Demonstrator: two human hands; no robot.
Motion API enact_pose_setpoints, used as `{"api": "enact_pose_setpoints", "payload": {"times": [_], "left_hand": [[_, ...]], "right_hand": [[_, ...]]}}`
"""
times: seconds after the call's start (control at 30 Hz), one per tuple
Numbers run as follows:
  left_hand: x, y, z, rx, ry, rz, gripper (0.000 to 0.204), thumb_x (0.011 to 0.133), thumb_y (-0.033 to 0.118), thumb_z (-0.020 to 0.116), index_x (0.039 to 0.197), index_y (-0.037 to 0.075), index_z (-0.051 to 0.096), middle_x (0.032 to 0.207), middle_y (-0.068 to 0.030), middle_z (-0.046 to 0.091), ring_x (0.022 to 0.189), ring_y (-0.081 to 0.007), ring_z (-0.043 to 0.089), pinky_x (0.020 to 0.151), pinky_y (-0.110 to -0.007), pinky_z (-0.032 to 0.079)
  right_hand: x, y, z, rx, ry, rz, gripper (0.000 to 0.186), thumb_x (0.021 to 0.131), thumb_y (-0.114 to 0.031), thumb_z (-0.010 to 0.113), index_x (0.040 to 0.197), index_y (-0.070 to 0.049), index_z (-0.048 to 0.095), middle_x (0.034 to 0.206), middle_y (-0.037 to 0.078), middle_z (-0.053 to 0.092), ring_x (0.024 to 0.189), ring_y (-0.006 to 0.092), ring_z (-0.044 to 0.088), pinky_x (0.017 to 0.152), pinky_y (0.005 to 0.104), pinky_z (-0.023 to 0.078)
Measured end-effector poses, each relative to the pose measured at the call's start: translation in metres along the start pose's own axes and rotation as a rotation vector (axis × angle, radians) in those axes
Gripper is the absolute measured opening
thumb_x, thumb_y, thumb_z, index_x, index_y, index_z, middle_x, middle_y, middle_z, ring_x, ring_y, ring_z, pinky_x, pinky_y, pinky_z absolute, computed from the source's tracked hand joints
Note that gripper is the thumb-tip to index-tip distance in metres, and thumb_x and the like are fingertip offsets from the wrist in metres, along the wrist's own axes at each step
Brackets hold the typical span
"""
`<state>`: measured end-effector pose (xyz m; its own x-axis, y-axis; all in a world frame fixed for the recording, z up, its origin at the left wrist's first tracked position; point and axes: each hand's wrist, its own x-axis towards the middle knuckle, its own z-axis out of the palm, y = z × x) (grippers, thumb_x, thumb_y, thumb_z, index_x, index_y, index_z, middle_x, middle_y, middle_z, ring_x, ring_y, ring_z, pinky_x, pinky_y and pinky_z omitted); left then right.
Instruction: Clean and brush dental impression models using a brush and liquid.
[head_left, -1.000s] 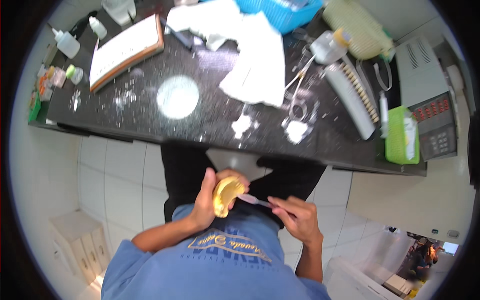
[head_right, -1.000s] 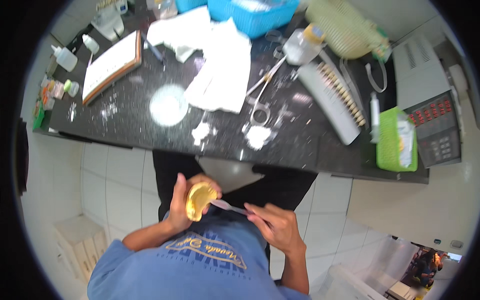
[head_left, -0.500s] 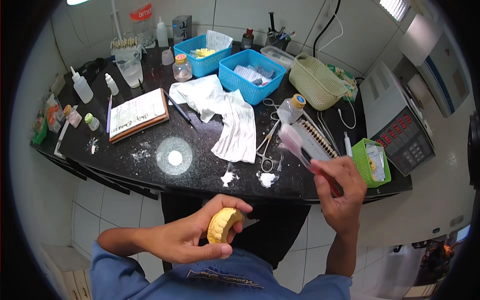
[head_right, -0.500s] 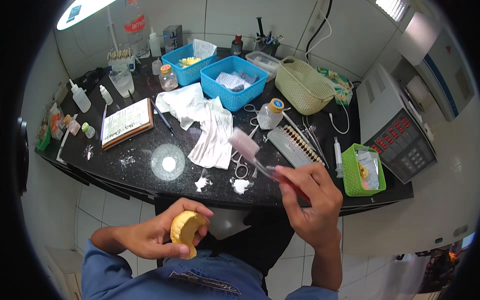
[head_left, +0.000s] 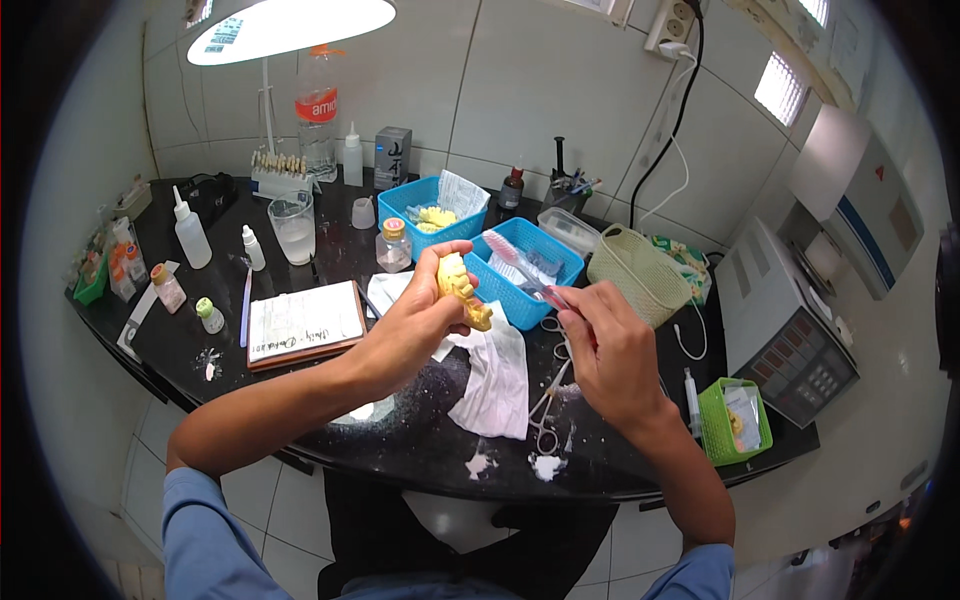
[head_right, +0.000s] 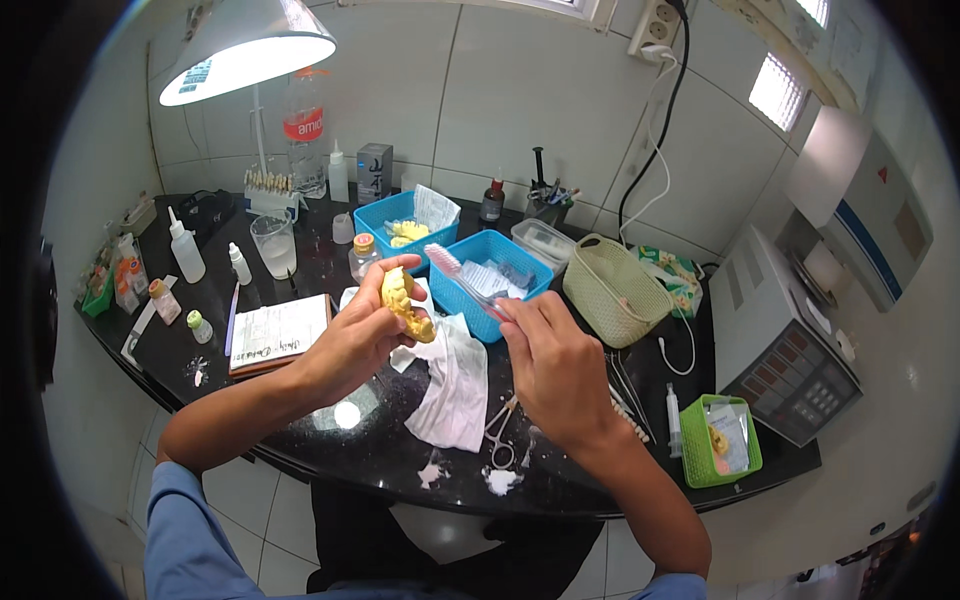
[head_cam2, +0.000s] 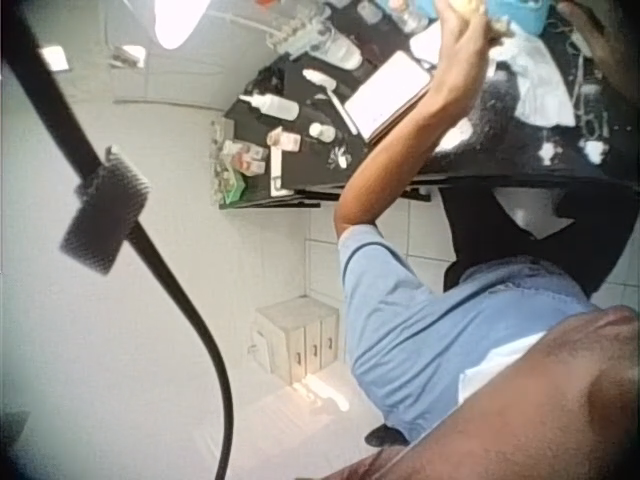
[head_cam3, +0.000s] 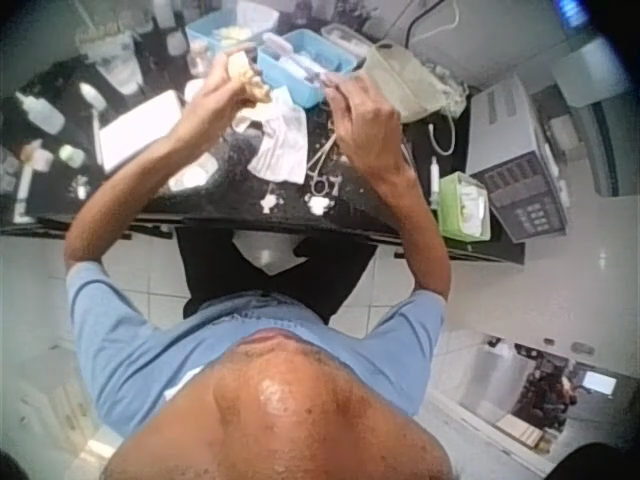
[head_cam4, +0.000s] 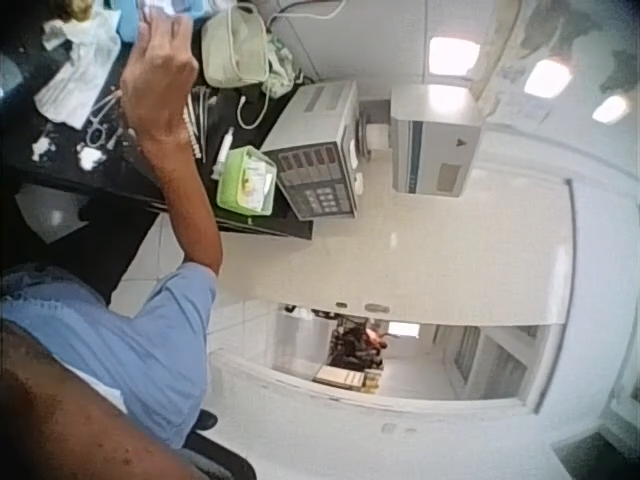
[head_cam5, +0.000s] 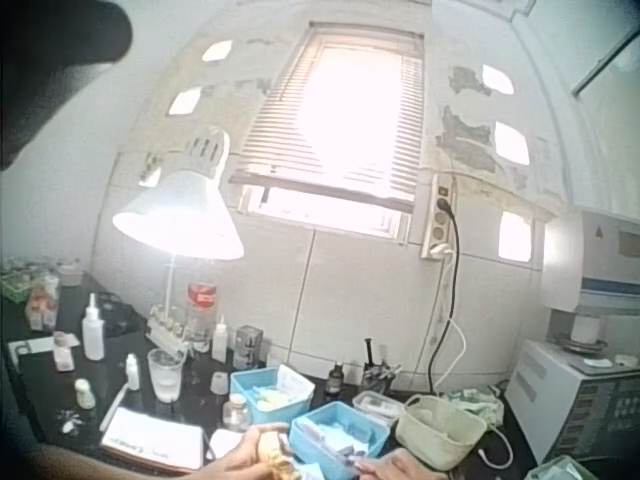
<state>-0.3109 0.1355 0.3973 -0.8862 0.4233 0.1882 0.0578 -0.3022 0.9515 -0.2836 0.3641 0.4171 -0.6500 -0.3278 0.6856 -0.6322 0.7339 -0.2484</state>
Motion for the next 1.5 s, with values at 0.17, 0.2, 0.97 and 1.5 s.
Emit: {"api": "enact_pose_setpoints", "payload": {"times": [0.17,0.2,0.97,1.5], "left_hand": [[0.004,-0.011,-0.013,-0.072,0.034,0.076,0.057,0.095,0.002,0.059,0.14,0.007,0.026,0.127,-0.0113,0.043,0.121,-0.0215,0.054,0.106,-0.037,0.048],[0.005,-0.01,-0.015,-0.13,0.063,0.049,0.054,0.092,0.003,0.065,0.133,0.006,0.03,0.127,-0.0127,0.046,0.122,-0.0242,0.056,0.107,-0.039,0.049],[0.013,-0.031,-0.024,0.662,0.17,0.731,0.059,0.073,-0.016,0.066,0.125,0.006,0.048,0.132,-0.0158,0.056,0.122,-0.0285,0.057,0.091,-0.034,0.057],[0.012,-0.033,-0.027,0.605,0.212,0.585,0.047,0.074,-0.015,0.068,0.107,0.004,0.041,0.124,-0.0155,0.057,0.115,-0.0226,0.06,0.098,-0.033,0.051]], "right_hand": [[-0.007,0.002,0.011,0.045,0.046,0.016,0.02,0.093,-0.005,0.06,0.113,0.0,0.065,0.086,0.013,0.061,0.064,0.0242,0.062,0.056,0.0342,0.049],[-0.01,0.002,0.014,0.105,0.03,0.043,0.02,0.094,-0.006,0.06,0.113,0.0,0.065,0.083,0.012,0.062,0.062,0.0224,0.061,0.055,0.0331,0.048],[-0.033,0.007,0.022,-0.01,0.01,-0.072,0.045,0.087,-0.003,0.066,0.132,-0.005,0.061,0.067,0.005,0.053,0.048,0.0169,0.051,0.045,0.0322,0.043],[-0.028,0.014,0.025,0.088,-0.09,-0.044,0.04,0.088,-0.003,0.067,0.128,-0.002,0.063,0.07,0.007,0.057,0.05,0.0178,0.052,0.046,0.0317,0.042]]}}
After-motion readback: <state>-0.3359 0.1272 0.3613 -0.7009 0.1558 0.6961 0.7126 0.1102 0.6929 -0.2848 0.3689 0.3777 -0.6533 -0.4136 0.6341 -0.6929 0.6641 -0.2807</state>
